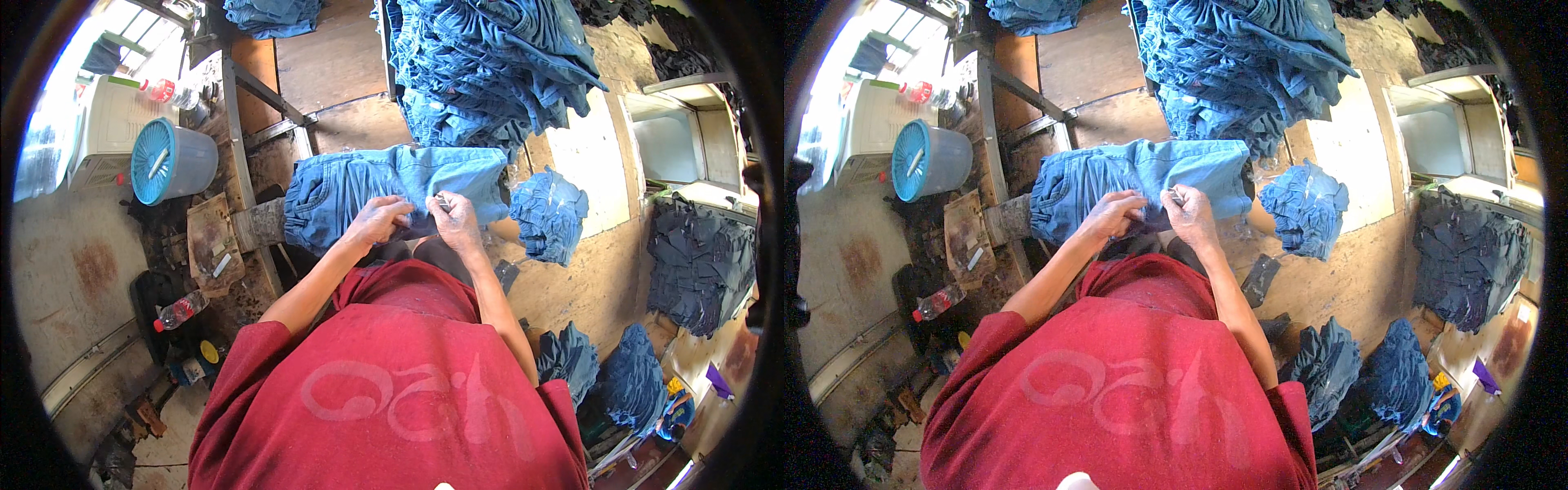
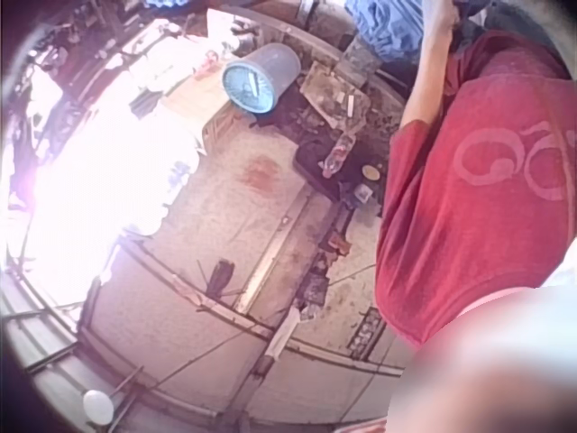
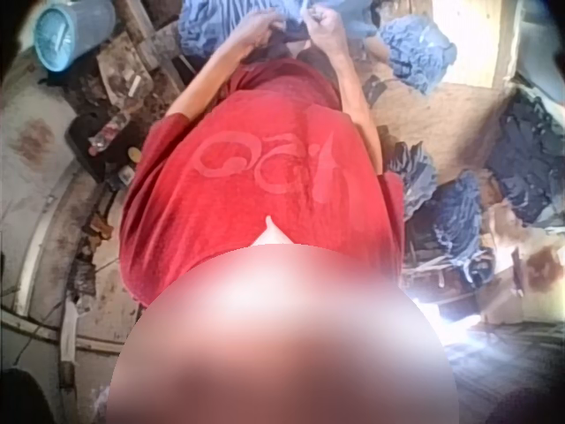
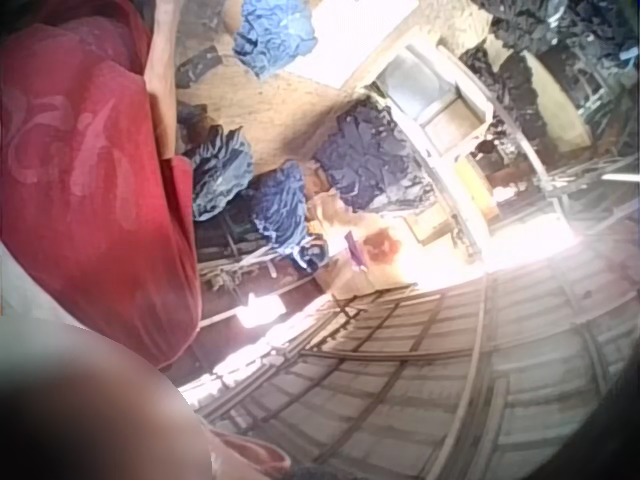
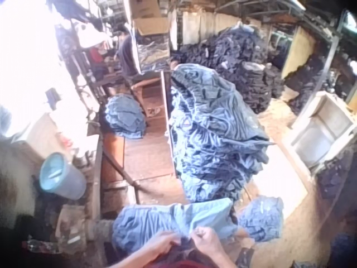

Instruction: The person repeatedly scrapes seams on denim jeans using a small metal tool. They pick up a pair of jeans, place them on a cylindrical roller, scrape along the seams, then set the jeans aside and repeat with another pair.

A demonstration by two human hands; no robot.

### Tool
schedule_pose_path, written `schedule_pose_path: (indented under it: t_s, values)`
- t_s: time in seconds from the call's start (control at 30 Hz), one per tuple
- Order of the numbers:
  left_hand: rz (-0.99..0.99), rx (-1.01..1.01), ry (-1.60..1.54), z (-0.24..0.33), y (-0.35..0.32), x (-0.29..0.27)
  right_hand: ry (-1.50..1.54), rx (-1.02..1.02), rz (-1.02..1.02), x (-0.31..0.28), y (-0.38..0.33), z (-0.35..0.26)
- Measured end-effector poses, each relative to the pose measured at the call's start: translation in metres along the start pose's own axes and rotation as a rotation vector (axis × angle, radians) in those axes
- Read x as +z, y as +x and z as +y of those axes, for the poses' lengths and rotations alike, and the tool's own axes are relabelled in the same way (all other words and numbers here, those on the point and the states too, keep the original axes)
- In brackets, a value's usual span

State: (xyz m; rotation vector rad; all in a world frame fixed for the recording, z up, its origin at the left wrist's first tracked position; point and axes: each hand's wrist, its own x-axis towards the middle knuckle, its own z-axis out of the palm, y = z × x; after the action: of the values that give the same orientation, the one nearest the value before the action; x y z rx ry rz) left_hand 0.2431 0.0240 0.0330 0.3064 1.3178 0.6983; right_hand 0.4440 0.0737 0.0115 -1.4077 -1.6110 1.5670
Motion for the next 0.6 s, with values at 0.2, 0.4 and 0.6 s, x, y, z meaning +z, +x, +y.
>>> schedule_pose_path:
  t_s: [0.2,0.4,0.6]
  values:
    - [0.015,0.029,0.089,-0.0006,0.0029,0.0015,-0.072,-0.039,0.000,-0.0031,-0.0005,0.0021]
    - [0.006,0.048,0.144,0.0010,0.0029,0.0064,-0.008,-0.033,-0.015,-0.0045,-0.0023,0.0038]
    - [0.045,0.049,0.187,-0.0017,0.0042,0.0060,-0.063,-0.018,-0.032,-0.0057,-0.0032,-0.0003]
